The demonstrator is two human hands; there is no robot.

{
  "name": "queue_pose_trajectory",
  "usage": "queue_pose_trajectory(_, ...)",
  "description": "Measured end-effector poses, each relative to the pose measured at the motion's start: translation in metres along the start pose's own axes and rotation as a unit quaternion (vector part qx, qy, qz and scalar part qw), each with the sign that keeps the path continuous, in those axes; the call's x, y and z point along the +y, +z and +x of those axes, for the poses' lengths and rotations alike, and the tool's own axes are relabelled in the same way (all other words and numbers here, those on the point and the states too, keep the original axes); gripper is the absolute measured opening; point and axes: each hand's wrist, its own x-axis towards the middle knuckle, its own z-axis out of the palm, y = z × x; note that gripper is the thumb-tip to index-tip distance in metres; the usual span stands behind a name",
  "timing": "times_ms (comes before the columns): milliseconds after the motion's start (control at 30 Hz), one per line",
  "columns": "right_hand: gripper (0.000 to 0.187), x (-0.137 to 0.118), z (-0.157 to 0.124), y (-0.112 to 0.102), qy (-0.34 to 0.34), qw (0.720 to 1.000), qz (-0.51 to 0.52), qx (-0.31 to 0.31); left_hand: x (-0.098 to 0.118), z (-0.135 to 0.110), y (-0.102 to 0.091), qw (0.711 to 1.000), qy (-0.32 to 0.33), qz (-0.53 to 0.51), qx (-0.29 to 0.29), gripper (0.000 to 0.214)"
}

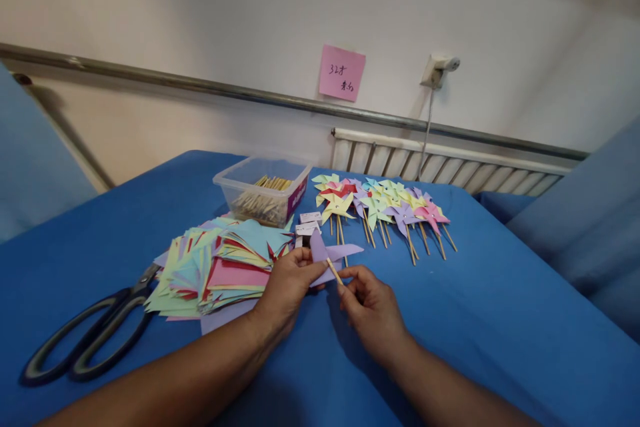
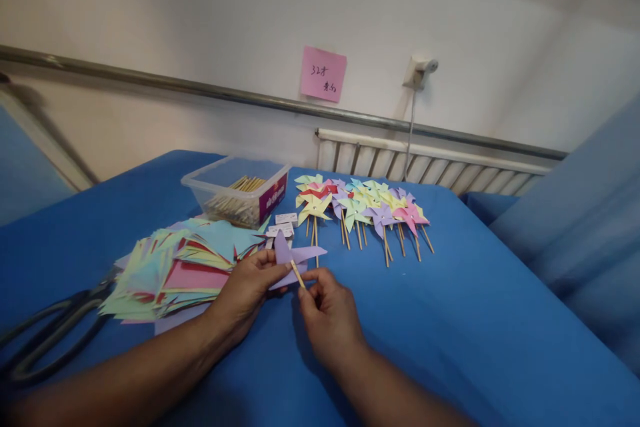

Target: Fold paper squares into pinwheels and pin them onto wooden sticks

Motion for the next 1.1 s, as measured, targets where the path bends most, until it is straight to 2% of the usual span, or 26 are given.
queue_pose_trajectory(167, 0.022, 0.0021, 0.0031, 0.0019, 0.064, 0.996, 0.067, -0.002, 0.0018, -0.0042, -0.0005, 1.0, 0.0, -0.022, -0.015, 0.023)
queue_pose_trajectory(267, 0.024, 0.0012, 0.0043, 0.0019, 0.074, 0.994, 0.086, 0.0, 0.0022, -0.0055, -0.0008, 0.998, 0.0, -0.053, -0.024, 0.021)
queue_pose_trajectory(567, 0.022, -0.0026, 0.0051, 0.0022, 0.064, 0.992, 0.112, 0.012, 0.0046, -0.0071, 0.001, 0.995, 0.003, -0.093, -0.045, 0.025)
queue_pose_trajectory(733, 0.022, -0.0005, 0.0047, 0.0014, 0.056, 0.994, 0.09, 0.01, 0.0091, -0.0066, 0.0006, 0.988, -0.044, -0.137, -0.049, 0.032)
queue_pose_trajectory(833, 0.021, 0.0021, 0.0039, 0.0003, 0.05, 0.997, 0.063, 0.006, 0.0093, -0.006, 0.0003, 0.988, -0.039, -0.146, -0.033, 0.028)
queue_pose_trajectory(1100, 0.016, 0.0044, 0.0042, -0.0036, 0.014, 1.0, 0.011, 0.011, 0.007, -0.006, -0.0012, 0.994, -0.027, -0.098, -0.044, 0.015)
